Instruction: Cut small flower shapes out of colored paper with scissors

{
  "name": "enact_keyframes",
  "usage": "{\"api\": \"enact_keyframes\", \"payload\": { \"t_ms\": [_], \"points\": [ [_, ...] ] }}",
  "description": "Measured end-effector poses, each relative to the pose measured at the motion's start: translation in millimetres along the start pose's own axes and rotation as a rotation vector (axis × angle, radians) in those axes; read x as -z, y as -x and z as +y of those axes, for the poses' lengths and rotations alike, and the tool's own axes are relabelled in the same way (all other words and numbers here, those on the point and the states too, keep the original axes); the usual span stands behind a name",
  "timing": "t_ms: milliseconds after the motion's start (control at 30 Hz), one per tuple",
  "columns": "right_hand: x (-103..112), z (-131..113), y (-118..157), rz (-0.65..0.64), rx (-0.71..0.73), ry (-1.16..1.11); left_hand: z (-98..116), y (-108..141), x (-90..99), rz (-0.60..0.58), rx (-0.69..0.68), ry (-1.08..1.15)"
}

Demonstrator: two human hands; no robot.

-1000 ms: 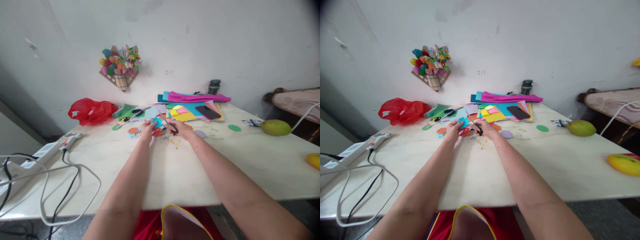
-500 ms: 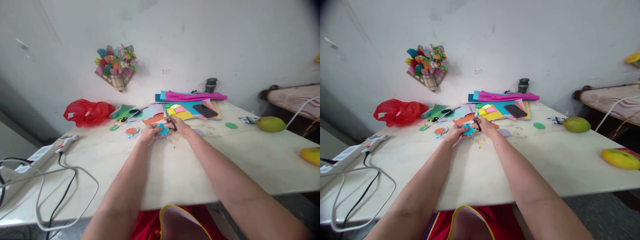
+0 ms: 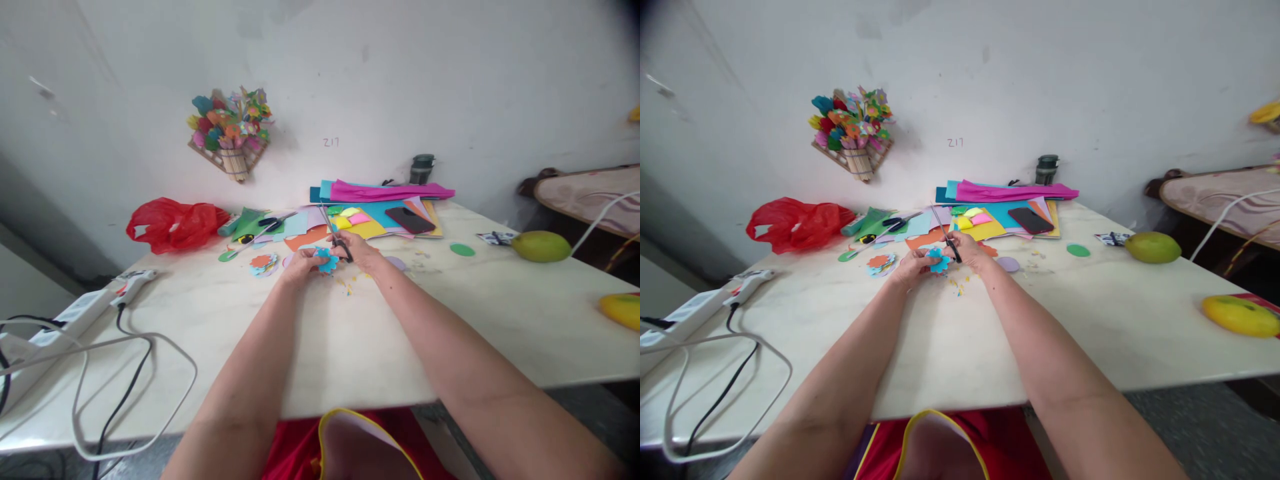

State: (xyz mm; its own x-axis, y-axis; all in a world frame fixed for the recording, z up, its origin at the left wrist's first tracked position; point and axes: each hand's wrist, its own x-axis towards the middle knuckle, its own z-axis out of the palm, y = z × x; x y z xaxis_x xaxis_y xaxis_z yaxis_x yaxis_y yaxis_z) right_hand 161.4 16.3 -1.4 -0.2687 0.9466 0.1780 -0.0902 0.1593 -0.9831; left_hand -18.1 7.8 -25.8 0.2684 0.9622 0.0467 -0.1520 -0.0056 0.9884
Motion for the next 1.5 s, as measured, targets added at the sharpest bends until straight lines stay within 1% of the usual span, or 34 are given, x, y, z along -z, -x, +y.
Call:
{"api": "enact_keyframes", "payload": {
  "t_ms": [133,267,367,500,633,733,867,1000,1100,1233,1400,1500],
  "points": [
    [-2,4,-3,0.083,0.008,-0.007,-3,-2,-0.3,0.088,-0.008,0.071],
    [-6,6,-4,0.121,0.016,-0.038,-5,-4,0.1,0.17,0.007,0.072],
    [-9,6,-4,0.144,0.014,-0.041,-6,-5,-0.1,0.194,0.0,0.067],
    [-13,8,-4,0.21,0.017,-0.041,-6,-6,-1.9,0.207,-0.012,0.083],
    [-15,8,-5,0.249,0.036,-0.034,-8,-7,-3.1,0.227,-0.044,0.108],
    [-13,7,-5,0.245,-0.012,-0.026,-8,-9,-2.2,0.277,-0.091,0.144],
    [-9,4,0,0.164,-0.103,0.043,-5,-11,-1.4,0.388,-0.14,0.21],
    [-10,3,4,0.001,-0.096,0.128,-2,-10,-3.2,0.466,-0.171,0.258],
    [-11,1,5,-0.088,-0.113,0.156,-1,-10,-4.0,0.505,-0.216,0.298],
    [-9,0,5,-0.177,-0.148,0.154,0,-10,-2.3,0.511,-0.237,0.324],
    [-4,4,4,-0.254,-0.1,0.187,-1,-12,1.0,0.511,-0.226,0.338],
    [-2,4,4,-0.273,-0.087,0.213,-3,-13,2.5,0.5,-0.205,0.342]
  ]
}}
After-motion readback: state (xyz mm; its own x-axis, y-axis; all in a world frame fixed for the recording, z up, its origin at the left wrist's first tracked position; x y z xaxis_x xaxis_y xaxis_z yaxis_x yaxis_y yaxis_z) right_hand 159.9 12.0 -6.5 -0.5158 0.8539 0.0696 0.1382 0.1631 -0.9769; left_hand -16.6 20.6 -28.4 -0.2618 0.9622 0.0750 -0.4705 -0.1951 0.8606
